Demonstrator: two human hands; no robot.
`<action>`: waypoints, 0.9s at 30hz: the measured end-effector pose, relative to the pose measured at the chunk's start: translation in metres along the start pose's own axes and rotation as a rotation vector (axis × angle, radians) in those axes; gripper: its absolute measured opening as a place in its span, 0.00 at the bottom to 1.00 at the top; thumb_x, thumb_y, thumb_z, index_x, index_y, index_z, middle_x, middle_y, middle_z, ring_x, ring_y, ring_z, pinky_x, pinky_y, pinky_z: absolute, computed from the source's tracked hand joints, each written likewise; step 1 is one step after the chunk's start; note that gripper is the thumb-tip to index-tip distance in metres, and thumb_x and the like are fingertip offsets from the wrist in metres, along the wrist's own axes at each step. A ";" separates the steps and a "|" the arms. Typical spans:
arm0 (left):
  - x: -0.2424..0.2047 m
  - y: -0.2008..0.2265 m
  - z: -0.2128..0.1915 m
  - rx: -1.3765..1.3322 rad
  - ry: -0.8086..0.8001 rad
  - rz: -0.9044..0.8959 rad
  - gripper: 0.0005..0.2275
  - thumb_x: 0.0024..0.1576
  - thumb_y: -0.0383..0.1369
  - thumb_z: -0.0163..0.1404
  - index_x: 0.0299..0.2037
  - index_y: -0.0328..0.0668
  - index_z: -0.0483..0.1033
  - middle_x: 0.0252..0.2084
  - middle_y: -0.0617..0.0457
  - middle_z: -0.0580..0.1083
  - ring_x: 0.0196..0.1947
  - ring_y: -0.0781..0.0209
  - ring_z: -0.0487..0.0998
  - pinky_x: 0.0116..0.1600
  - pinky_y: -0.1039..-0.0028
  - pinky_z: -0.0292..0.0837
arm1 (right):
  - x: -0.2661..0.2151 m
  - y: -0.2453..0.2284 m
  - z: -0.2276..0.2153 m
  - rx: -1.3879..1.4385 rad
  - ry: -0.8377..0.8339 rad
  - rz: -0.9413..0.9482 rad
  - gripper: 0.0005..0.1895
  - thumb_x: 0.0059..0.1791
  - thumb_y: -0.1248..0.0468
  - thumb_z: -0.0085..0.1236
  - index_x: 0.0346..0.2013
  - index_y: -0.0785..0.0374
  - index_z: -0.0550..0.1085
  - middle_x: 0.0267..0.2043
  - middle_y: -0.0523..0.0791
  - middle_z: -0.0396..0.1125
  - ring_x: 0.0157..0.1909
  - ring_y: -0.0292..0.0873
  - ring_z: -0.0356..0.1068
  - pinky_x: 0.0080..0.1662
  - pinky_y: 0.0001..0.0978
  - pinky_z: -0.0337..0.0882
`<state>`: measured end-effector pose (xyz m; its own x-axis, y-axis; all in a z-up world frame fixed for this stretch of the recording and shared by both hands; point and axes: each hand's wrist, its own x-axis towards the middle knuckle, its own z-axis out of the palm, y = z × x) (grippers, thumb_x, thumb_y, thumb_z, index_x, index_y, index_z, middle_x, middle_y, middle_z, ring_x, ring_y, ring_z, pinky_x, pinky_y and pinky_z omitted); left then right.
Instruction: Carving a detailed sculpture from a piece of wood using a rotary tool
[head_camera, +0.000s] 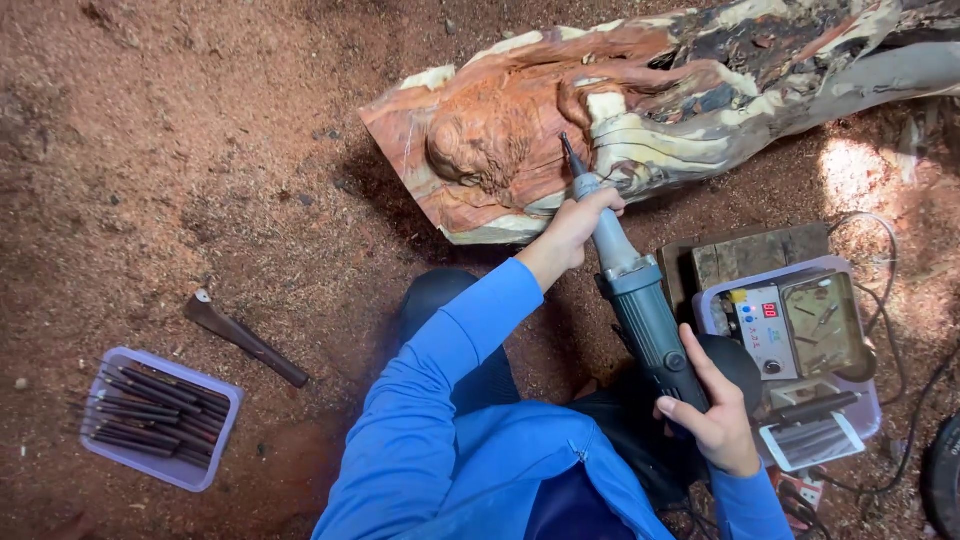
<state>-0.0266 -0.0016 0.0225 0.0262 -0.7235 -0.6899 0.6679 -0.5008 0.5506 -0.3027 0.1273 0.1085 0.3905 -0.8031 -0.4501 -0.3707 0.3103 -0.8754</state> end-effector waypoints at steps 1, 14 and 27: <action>0.004 -0.002 0.001 -0.017 0.017 0.001 0.18 0.47 0.33 0.53 0.44 0.25 0.73 0.40 0.42 0.74 0.38 0.55 0.73 0.46 0.68 0.71 | 0.000 -0.001 0.000 -0.004 0.006 0.002 0.53 0.36 0.76 0.55 0.77 0.60 0.54 0.30 0.54 0.74 0.23 0.44 0.71 0.25 0.30 0.70; 0.004 -0.001 0.010 0.000 0.059 -0.008 0.21 0.48 0.32 0.52 0.49 0.24 0.72 0.43 0.41 0.74 0.44 0.54 0.74 0.52 0.66 0.71 | 0.005 -0.005 -0.004 0.024 0.012 0.038 0.52 0.36 0.76 0.55 0.76 0.60 0.56 0.34 0.54 0.74 0.24 0.45 0.71 0.25 0.31 0.70; 0.007 -0.009 0.015 -0.011 0.073 0.061 0.20 0.48 0.33 0.52 0.47 0.24 0.72 0.40 0.42 0.74 0.40 0.56 0.74 0.47 0.68 0.71 | 0.008 0.004 -0.012 0.042 -0.012 -0.018 0.52 0.35 0.76 0.54 0.76 0.61 0.55 0.33 0.54 0.74 0.24 0.44 0.71 0.24 0.30 0.69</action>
<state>-0.0433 -0.0094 0.0198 0.1216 -0.7157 -0.6878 0.6712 -0.4511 0.5881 -0.3115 0.1159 0.1038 0.4068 -0.8026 -0.4362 -0.3283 0.3171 -0.8897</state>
